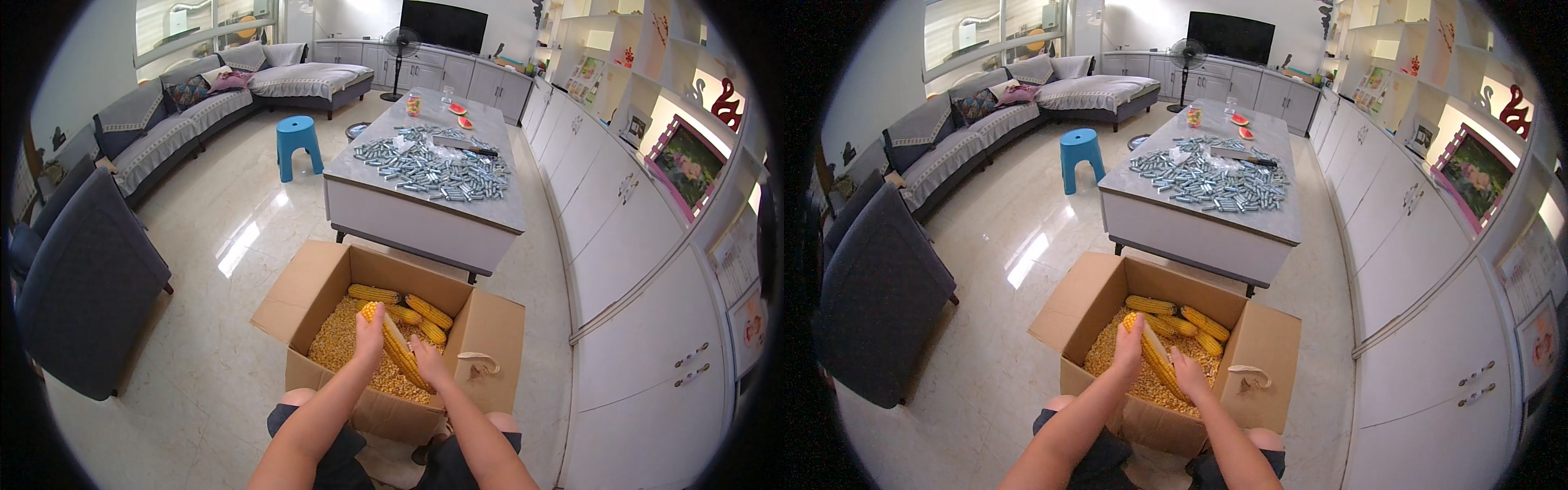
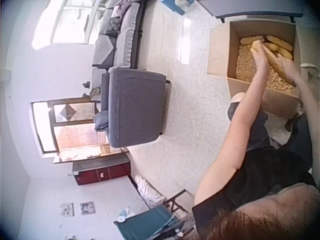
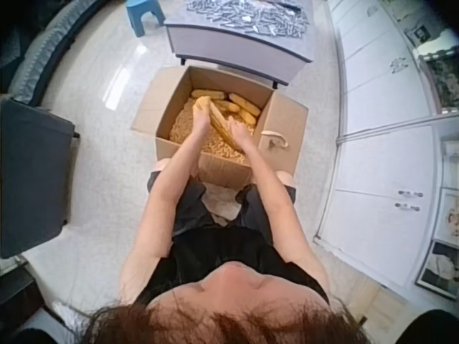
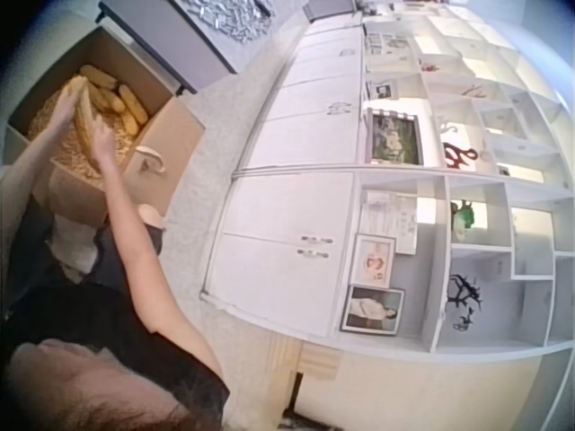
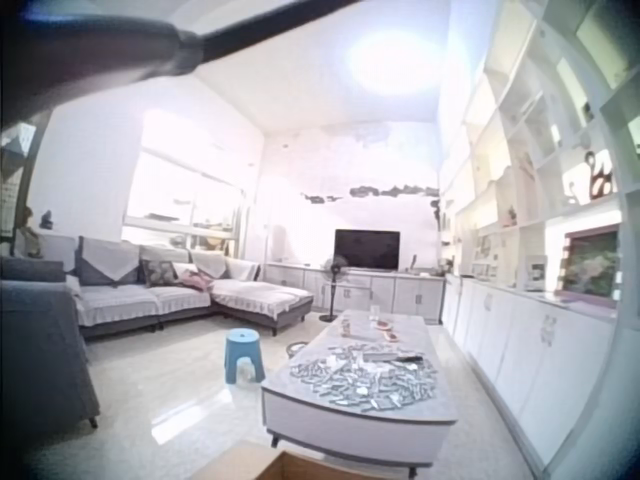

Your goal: The person sits on the floor and shucks corn cobs by hand, removing kernels into a cardboard box. They handle multiple cobs one at a time, rotating each to strip the kernels, and place the stripped cobs back into the box.

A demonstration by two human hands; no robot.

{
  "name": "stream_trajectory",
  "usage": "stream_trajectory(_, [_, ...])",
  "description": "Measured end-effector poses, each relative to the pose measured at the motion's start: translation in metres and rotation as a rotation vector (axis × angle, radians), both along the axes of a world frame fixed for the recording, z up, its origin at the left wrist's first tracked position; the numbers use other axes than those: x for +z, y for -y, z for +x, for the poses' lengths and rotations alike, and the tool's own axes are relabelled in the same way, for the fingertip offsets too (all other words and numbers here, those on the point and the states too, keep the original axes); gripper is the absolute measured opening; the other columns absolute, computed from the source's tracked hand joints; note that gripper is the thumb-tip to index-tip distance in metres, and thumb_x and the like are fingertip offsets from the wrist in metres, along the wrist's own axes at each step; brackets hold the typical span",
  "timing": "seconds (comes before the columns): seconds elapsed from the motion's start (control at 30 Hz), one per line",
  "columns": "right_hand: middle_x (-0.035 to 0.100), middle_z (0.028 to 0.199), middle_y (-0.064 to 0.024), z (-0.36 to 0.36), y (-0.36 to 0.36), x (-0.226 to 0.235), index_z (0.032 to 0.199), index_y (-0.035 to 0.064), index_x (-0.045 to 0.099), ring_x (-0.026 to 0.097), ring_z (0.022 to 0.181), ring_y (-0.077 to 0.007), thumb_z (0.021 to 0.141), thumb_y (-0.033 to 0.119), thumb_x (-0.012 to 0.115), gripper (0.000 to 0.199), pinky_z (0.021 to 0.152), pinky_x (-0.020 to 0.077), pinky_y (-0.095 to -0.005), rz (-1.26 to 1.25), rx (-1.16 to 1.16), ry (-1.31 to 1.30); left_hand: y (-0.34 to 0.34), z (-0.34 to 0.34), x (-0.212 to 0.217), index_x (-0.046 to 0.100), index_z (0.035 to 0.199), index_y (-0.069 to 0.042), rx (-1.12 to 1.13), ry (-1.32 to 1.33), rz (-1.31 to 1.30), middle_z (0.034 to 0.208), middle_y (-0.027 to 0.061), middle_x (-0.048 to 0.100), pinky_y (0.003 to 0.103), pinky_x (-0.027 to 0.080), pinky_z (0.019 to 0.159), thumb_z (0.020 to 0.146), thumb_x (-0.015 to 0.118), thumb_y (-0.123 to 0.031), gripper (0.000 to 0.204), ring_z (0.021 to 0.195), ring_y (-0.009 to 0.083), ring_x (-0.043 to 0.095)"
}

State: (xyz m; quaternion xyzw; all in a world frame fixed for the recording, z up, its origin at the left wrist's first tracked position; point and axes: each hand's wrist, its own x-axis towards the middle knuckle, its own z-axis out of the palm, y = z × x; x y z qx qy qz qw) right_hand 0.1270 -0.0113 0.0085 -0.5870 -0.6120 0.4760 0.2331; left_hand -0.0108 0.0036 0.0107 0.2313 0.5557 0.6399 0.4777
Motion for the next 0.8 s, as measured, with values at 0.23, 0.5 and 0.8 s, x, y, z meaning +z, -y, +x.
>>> stream_trajectory(0.23, [0.062, 0.089, -0.0195, 0.008, -0.001, -0.009, 0.095, -0.0030, 0.059, 0.058, 0.084, -0.0294, 0.090, 0.053, 0.034, 0.062, 0.076, 0.0426, -0.0364, 0.095, 0.173, -0.058, -0.008, -0.013, -0.008, 0.043, 0.108, -0.002, 0.052, 0.090, 0.035, 0.097, 0.0068, 0.050, 0.030, 0.043, 0.075, 0.088, 0.053, -0.036, 0.040, 0.088, 0.0153, 0.049])
stream_trajectory(0.5, [0.059, 0.075, -0.0173, 0.006, 0.003, -0.010, 0.086, -0.0056, 0.056, 0.054, 0.072, -0.0216, 0.092, 0.044, 0.036, 0.054, 0.070, 0.0415, -0.0349, 0.122, 0.077, 0.009, -0.006, -0.009, -0.008, 0.043, 0.108, -0.002, 0.028, 0.008, 0.036, 0.096, 0.0070, 0.050, 0.028, 0.043, 0.074, 0.089, 0.053, -0.035, 0.039, 0.087, 0.0142, 0.049])
stream_trajectory(0.8, [0.059, 0.078, -0.0138, 0.014, -0.003, -0.010, 0.094, -0.0043, 0.057, 0.054, 0.074, -0.0216, 0.091, 0.050, 0.036, 0.058, 0.072, 0.0419, -0.0336, -0.009, 0.103, -0.063, -0.005, -0.015, 0.005, 0.043, 0.108, -0.002, 0.104, 0.161, 0.004, 0.099, 0.0072, 0.049, 0.031, 0.042, 0.079, 0.087, 0.056, -0.036, 0.042, 0.091, 0.0160, 0.048])
